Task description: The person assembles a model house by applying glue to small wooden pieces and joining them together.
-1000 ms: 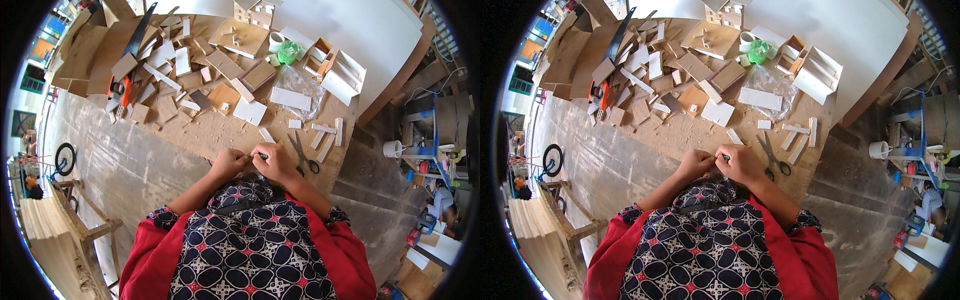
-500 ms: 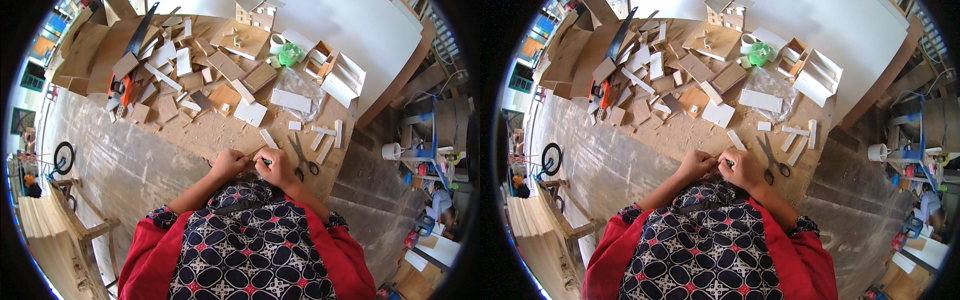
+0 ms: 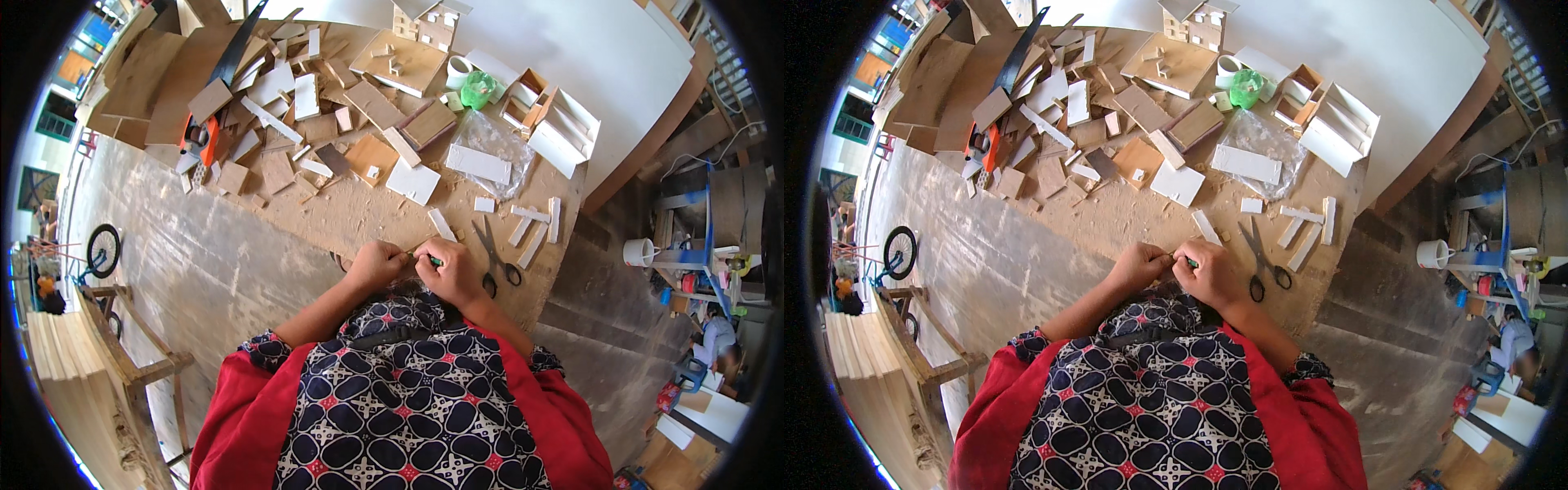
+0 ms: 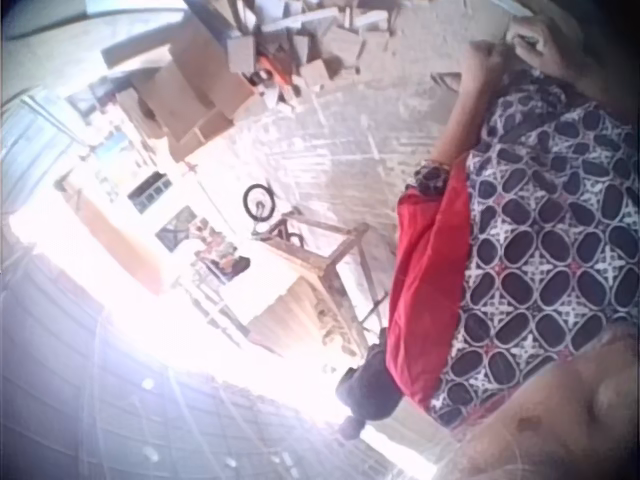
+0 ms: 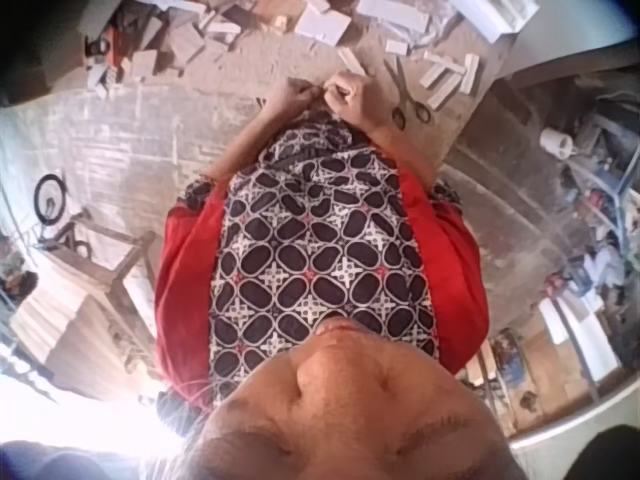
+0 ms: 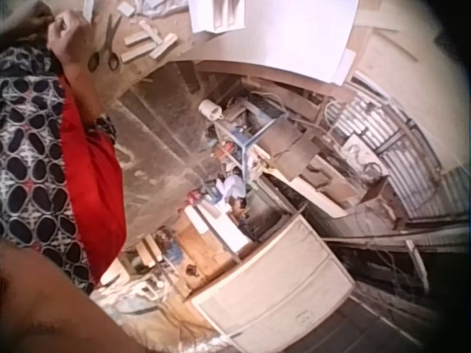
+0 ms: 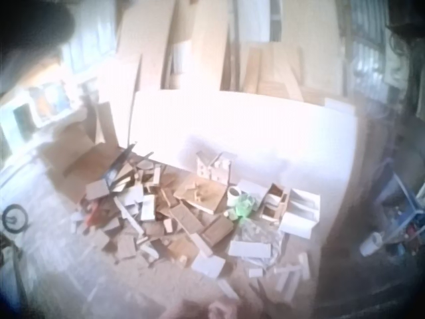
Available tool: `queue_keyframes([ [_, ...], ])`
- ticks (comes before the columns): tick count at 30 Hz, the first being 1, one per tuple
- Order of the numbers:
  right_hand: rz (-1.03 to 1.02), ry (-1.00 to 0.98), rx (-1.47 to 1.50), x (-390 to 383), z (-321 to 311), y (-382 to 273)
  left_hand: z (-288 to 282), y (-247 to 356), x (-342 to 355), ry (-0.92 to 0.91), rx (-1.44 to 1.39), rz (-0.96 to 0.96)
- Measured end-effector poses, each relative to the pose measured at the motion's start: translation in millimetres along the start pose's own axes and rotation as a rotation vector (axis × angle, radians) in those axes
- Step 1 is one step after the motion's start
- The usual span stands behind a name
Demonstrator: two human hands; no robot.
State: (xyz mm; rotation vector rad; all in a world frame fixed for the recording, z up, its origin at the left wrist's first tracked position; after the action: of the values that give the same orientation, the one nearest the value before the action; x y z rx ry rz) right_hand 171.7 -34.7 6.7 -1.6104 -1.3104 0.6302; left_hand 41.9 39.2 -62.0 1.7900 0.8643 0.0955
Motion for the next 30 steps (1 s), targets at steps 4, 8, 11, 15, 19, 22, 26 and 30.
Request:
queue_keyframes([
  [4,0.048,-0.082,-0.011,-6.8,0.6,11.9,-2.9,4.1,-2.7,0.038,0.025,0.051],
  [8,0.46,-0.066,0.491,-22.6,-7.3,43.2,-4.8,7.9,0.0,-0.016,0.026,-0.015],
  [11,0.741,-0.087,0.88,-25.7,-3.4,52.9,-2.5,-0.4,-1.3,-0.015,0.026,-0.02],
  [15,0.852,-0.064,0.972,-30.5,3.9,60.7,-1.8,-3.0,1.2,0.004,0.046,0.04],
  [19,0.848,-0.028,0.872,-27.8,4.0,60.9,-2.5,1.7,-0.2,-0.006,0.023,-0.011],
  [22,0.79,-0.002,0.774,-24.1,4.6,59.5,-3.5,3.8,-1.0,-0.004,0.015,-0.022],
  [26,0.627,-0.034,0.505,-18.1,8.3,49.5,-3.5,2.6,-0.8,0.0,0.045,0.006],
  [30,0.552,-0.041,0.386,-14.2,8.2,41.7,-4.4,4.8,-0.9,-0.003,0.037,0.007],
])
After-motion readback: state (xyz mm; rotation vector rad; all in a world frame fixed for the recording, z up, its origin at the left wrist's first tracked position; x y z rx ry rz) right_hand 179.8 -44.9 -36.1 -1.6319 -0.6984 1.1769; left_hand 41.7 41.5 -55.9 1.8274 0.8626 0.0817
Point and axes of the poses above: each hand's wrist, its own x-axis towards the middle knuckle, its own z-axis out of the palm, y = z × x, the point moved 6 cm from there along x, towards the middle knuckle, and after that the axes turned 9 degrees about z, right-handed, at the moved point
